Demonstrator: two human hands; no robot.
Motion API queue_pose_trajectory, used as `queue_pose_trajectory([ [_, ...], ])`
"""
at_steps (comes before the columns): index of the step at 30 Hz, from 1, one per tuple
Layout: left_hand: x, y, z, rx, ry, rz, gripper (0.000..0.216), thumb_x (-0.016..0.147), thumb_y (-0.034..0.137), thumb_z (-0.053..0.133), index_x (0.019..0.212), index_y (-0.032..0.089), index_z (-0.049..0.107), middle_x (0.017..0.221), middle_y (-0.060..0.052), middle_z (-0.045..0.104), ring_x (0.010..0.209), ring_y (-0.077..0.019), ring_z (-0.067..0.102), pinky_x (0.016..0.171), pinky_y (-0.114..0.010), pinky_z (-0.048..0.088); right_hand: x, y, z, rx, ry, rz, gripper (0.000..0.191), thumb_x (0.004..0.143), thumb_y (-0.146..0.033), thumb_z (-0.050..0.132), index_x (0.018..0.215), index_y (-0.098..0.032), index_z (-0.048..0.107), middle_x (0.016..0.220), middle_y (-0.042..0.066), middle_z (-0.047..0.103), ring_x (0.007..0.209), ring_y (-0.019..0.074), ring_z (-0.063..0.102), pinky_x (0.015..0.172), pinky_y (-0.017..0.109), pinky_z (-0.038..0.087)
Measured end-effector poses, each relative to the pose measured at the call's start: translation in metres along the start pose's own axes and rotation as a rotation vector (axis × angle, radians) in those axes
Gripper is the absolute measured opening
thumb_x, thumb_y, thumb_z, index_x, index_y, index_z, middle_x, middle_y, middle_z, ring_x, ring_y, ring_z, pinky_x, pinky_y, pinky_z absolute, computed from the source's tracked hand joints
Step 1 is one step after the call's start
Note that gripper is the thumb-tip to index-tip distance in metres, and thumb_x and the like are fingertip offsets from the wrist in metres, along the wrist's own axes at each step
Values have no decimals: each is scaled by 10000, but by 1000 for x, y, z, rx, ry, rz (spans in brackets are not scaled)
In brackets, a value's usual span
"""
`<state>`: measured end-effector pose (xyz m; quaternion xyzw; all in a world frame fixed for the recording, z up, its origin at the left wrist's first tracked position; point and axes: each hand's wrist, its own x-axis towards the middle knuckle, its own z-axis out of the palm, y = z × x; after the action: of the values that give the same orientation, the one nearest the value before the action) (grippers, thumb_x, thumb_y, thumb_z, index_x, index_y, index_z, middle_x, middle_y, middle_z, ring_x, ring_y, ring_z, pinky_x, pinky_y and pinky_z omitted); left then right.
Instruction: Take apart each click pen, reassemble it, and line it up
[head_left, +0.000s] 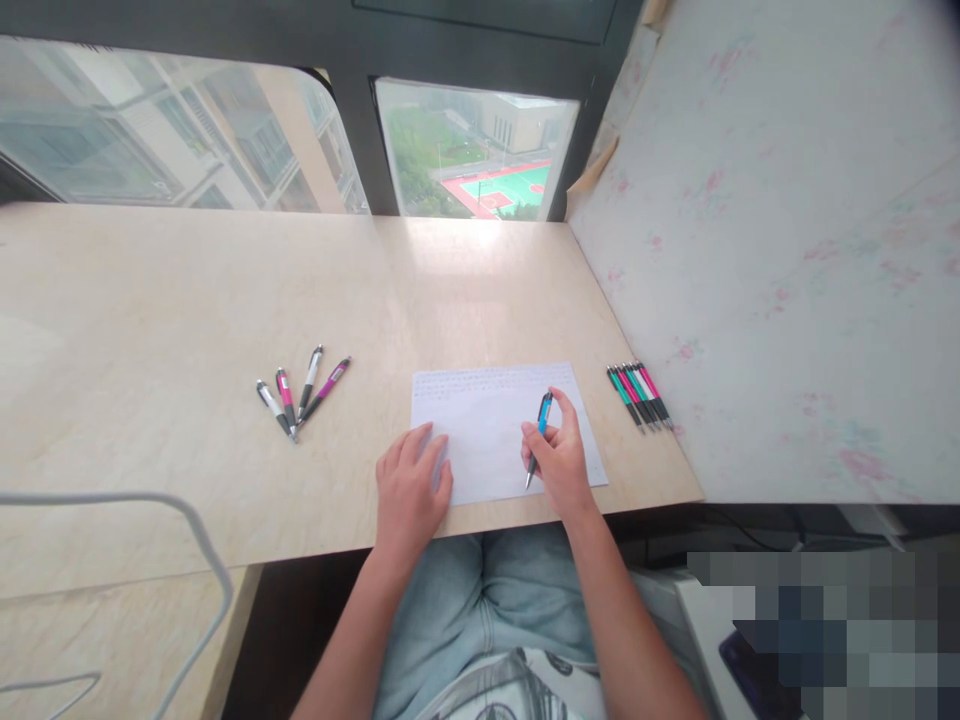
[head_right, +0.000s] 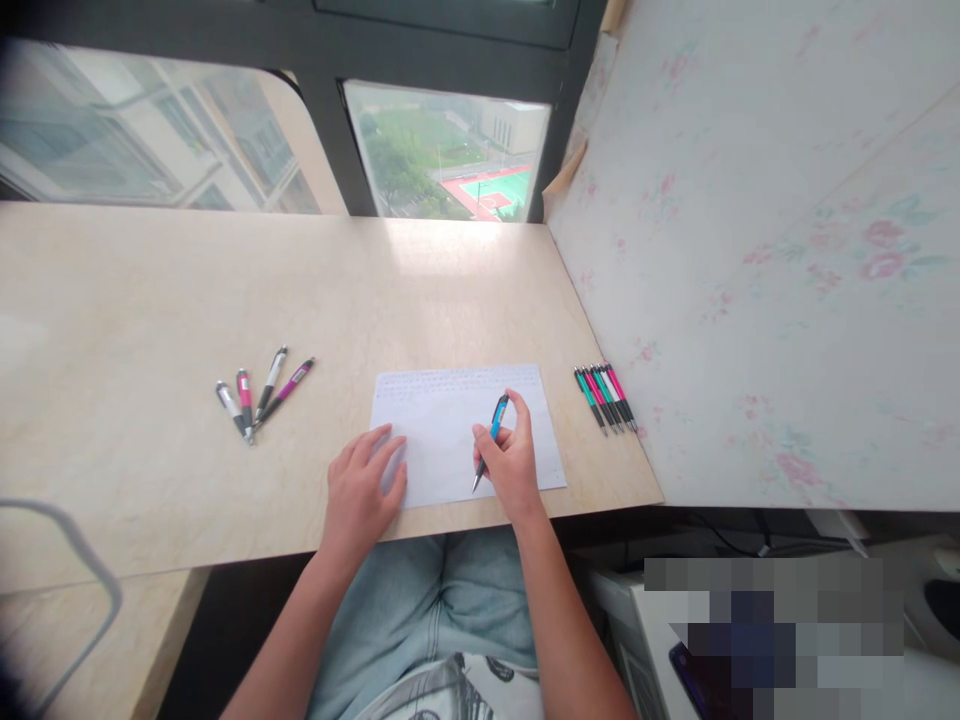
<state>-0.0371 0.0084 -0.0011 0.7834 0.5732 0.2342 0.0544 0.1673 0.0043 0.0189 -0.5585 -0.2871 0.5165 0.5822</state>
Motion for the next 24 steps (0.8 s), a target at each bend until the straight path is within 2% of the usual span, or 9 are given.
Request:
queue_pose_trajectory([
  [6,2,15,-4,-96,49,49,275,915,205,535,1175,210,622,1282,-125,636,1182,-311,564,997,-491,435,-1,5,-3,-24,6,-17,840,791,-439,714,1492,-274,282,591,-84,576,459,97,471,413,169,364],
  [11,0,23,3,-165,-15,110,258,924,186,528,1158,224,631,1228,-104,672,1125,-279,604,952,-460,457,0,8,-13,-157,-15,-62,941,808,-455,698,1556,-244,167,579,-93,560,476,123,492,463,219,406],
  [12,-1,23,5,-165,-27,116,249,923,186,530,1144,226,639,1220,-103,677,1116,-279,608,941,-457,461,2,8,-18,-225,-3,-86,926,816,-462,689,1555,-220,186,574,-91,558,489,130,504,491,235,419],
  [14,-2,22,7,-155,-47,124,228,922,186,535,1112,223,656,1210,-105,683,1109,-284,611,928,-458,465,6,6,-32,-397,30,-145,805,842,-482,653,1511,-178,326,572,-79,553,523,140,523,553,261,432],
  [16,-2,21,8,-138,-61,132,216,919,186,539,1089,218,668,1210,-109,683,1107,-290,610,923,-463,467,13,3,-49,-582,78,-207,620,877,-506,592,1380,-151,523,575,-60,545,548,146,526,592,275,427],
  [18,-2,22,7,-127,-67,136,214,916,186,541,1081,216,674,1212,-113,681,1105,-294,608,919,-468,469,22,-3,-67,-756,163,-269,534,896,-526,546,1229,-120,642,584,-35,549,562,156,524,604,284,418],
  [21,-2,23,5,-121,-72,137,213,915,187,542,1081,212,673,1213,-114,680,1102,-295,608,912,-467,470,37,-13,-92,-1087,239,-334,485,903,-493,538,1171,-116,685,622,6,600,620,188,562,647,300,410],
  [24,-2,23,5,-119,-78,136,211,919,188,542,1089,207,664,1220,-113,675,1109,-295,604,917,-463,465,49,-24,-107,-1397,281,-280,430,916,-425,545,1234,-162,668,729,51,682,692,215,604,648,298,388],
])
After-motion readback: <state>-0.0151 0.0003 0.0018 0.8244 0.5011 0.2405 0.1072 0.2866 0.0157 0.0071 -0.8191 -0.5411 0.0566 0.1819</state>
